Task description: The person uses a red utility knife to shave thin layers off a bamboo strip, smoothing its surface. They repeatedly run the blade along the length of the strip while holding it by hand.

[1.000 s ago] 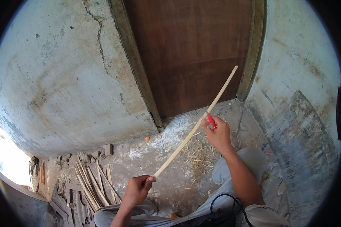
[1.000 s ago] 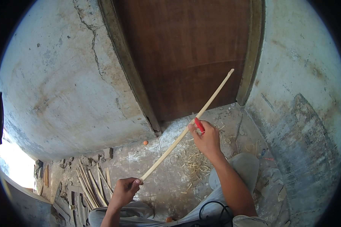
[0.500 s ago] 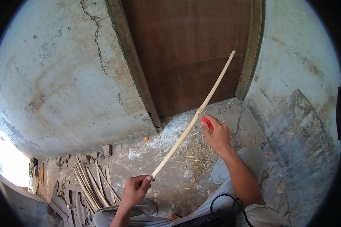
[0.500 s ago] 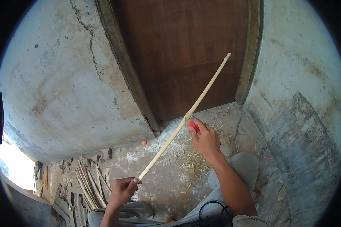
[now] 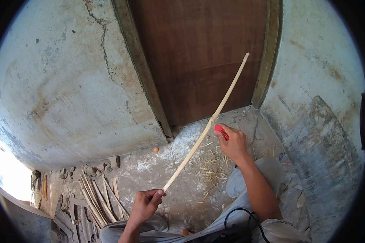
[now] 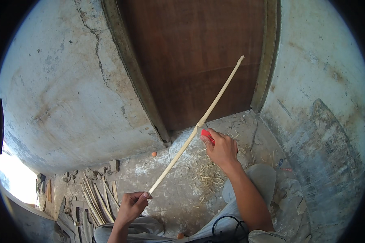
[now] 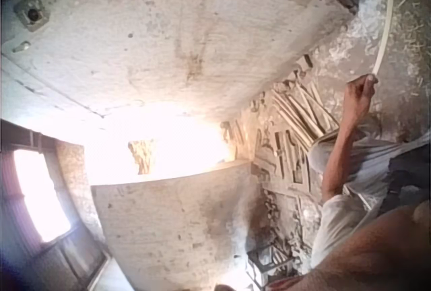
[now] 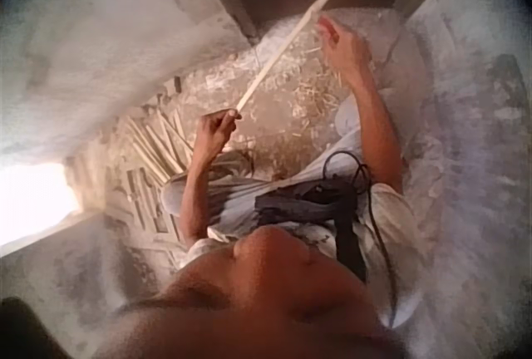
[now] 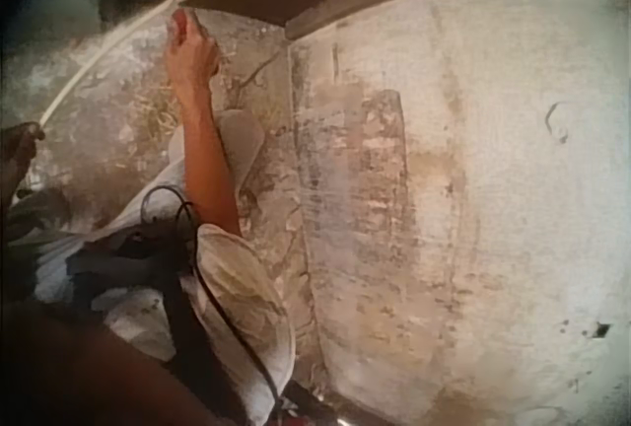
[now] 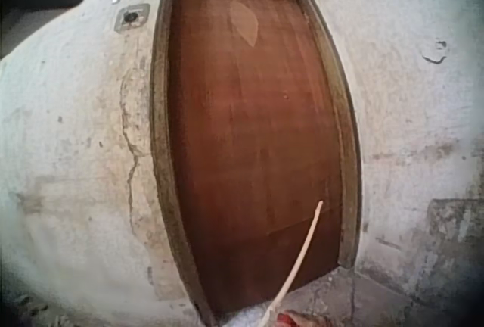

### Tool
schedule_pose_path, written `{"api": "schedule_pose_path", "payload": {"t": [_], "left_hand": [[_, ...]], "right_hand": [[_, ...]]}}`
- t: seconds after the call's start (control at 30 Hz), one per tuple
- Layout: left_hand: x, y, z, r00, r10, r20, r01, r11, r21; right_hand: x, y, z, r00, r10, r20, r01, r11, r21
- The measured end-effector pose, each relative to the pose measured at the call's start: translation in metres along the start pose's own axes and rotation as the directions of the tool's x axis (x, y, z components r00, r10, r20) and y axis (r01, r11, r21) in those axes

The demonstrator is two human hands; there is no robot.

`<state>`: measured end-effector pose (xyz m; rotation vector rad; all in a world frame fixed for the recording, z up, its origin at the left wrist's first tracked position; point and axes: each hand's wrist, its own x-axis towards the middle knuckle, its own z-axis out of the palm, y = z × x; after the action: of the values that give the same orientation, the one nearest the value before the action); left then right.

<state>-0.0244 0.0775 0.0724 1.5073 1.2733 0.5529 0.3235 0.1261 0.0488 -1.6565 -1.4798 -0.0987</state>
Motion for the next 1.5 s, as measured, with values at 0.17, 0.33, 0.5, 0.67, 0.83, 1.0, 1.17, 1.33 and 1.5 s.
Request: {"api": "schedule_pose_path", "payload": {"t": [0.17, 0.33, 0.5, 0.67, 0.83, 1.0, 1.17, 1.33, 1.5], "left_hand": [[0.004, -0.001, -0.002, 0.996, -0.065, 0.063, 0.072, 0.991, -0.115], [0.0, 0.006, 0.004, 0.991, 0.071, -0.111, -0.056, 0.99, 0.13], [0.0, -0.003, -0.005, 0.994, 0.0, -0.106, 0.016, 0.989, 0.149], [0.004, -0.007, -0.006, 0.998, -0.015, -0.056, 0.018, 0.999, 0.051], [0.005, -0.008, -0.004, 0.999, -0.026, -0.037, 0.028, 0.999, 0.03], [0.002, -0.004, 0.004, 0.999, -0.006, -0.037, 0.009, 0.997, 0.072], [-0.001, 0.0, 0.007, 0.999, 0.001, -0.053, 0.004, 0.996, 0.093], [0.0, -0.003, 0.006, 0.999, -0.02, -0.036, 0.022, 0.997, 0.071], [0.0, -0.01, 0.007, 0.998, 0.036, -0.052, -0.032, 0.997, 0.07]], "right_hand": [[0.007, -0.013, -0.015, 0.989, -0.076, -0.127, 0.052, 0.982, -0.184], [0.004, -0.012, -0.013, 0.979, -0.075, -0.191, 0.033, 0.976, -0.216], [0.018, 0.007, -0.028, 0.936, 0.111, -0.333, -0.108, 0.994, 0.027], [0.005, 0.011, -0.012, 0.936, 0.345, -0.067, -0.291, 0.867, 0.404], [0.004, 0.005, 0.001, 0.921, 0.381, 0.075, -0.365, 0.782, 0.506], [0.005, 0.008, 0.007, 0.949, 0.311, -0.056, -0.231, 0.805, 0.546], [0.002, -0.003, 0.002, 0.974, 0.185, -0.131, -0.133, 0.935, 0.329], [-0.001, 0.0, 0.009, 0.968, 0.209, -0.142, -0.154, 0.933, 0.325], [0.001, -0.007, 0.005, 0.979, 0.092, -0.183, -0.034, 0.954, 0.297]]}}
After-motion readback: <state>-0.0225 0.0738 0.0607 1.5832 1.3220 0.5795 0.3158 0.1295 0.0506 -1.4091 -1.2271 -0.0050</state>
